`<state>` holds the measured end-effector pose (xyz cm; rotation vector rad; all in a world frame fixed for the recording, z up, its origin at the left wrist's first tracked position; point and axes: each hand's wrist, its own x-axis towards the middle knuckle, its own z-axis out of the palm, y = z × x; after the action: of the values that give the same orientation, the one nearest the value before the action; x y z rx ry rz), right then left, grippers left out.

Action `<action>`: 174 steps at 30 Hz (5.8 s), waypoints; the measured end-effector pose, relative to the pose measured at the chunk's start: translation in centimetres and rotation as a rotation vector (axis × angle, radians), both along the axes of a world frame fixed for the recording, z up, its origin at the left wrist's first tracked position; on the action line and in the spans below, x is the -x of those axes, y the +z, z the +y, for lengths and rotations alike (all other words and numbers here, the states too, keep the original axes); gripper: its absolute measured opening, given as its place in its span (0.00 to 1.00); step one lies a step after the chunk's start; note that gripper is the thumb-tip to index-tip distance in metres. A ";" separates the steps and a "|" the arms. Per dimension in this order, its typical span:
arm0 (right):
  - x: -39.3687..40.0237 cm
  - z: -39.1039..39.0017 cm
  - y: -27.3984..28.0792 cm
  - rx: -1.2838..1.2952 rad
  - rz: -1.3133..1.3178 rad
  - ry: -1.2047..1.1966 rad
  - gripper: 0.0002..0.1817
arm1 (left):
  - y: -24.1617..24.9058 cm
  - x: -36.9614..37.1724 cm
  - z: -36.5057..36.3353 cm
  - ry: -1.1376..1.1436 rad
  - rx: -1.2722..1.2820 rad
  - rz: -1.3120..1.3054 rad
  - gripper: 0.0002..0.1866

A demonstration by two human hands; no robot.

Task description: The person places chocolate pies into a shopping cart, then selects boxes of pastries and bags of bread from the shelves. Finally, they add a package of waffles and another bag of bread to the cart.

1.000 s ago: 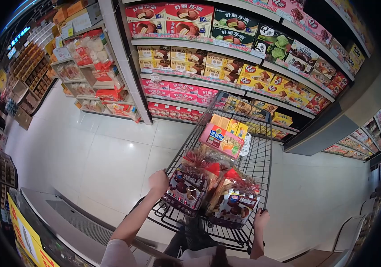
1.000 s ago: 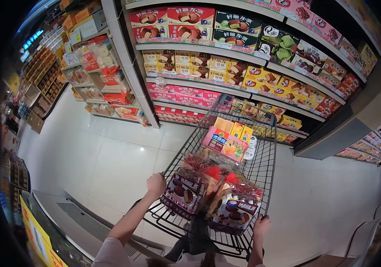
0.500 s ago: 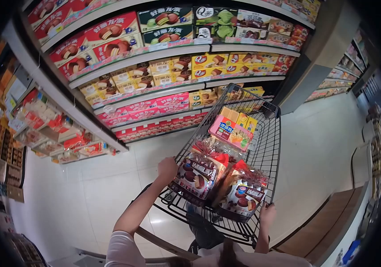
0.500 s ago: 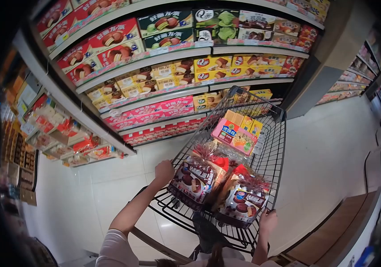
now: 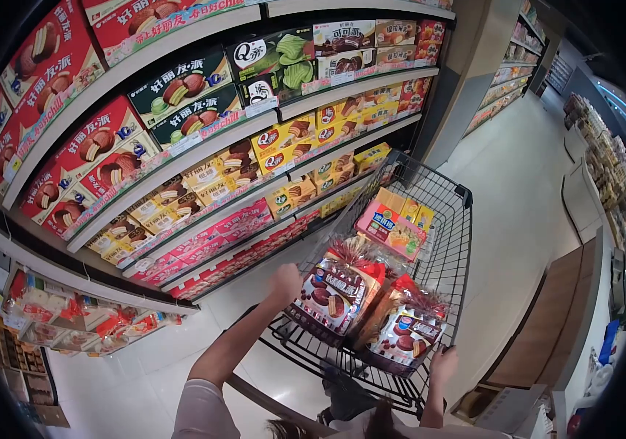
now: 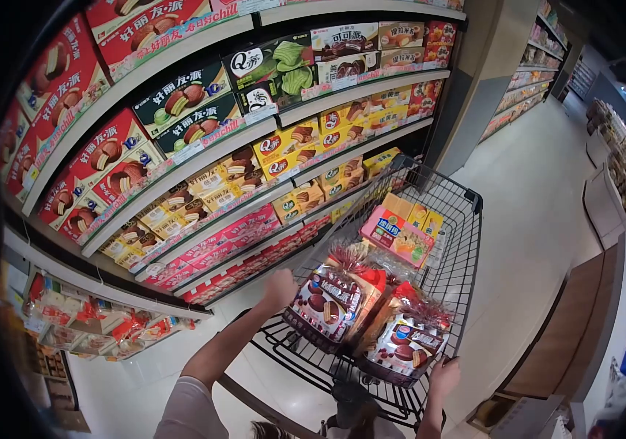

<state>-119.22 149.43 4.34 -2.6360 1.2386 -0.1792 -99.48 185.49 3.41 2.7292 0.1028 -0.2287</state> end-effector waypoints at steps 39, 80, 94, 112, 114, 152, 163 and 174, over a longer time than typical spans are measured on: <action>-17.3 6.0 0.8 -0.043 0.094 -0.508 0.22 | -1.3 -30.8 -6.1 -0.402 -0.145 0.007 0.12; -45.3 -34.9 -0.5 -0.105 0.080 -0.561 0.21 | -3.7 -60.8 -48.2 -0.515 -0.067 0.019 0.11; -55.8 -52.6 -1.5 -0.070 0.057 -0.604 0.20 | -1.6 -71.7 -67.3 -0.539 -0.111 -0.023 0.10; -65.2 -78.4 -0.4 -0.012 0.017 -0.549 0.20 | 0.8 -80.3 -92.4 -0.483 -0.111 0.026 0.10; -66.9 -80.5 -1.3 -0.010 0.016 -0.551 0.20 | 0.0 -81.7 -94.2 -0.516 -0.117 0.018 0.10; -89.8 -121.6 -5.3 -0.022 -0.026 -0.540 0.20 | -3.0 -105.0 -135.3 -0.499 -0.057 -0.070 0.11; -95.6 -131.5 -6.3 0.023 0.012 -0.529 0.20 | -3.7 -110.1 -144.6 -0.487 -0.124 0.021 0.11; -102.2 -143.8 -6.0 0.001 0.059 -0.515 0.20 | -3.9 -116.0 -156.1 -0.425 -0.143 0.041 0.10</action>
<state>-16.98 5.61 -1.65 -2.2802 1.9135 -0.1836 16.48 29.38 -0.54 2.8598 -0.4714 -0.4090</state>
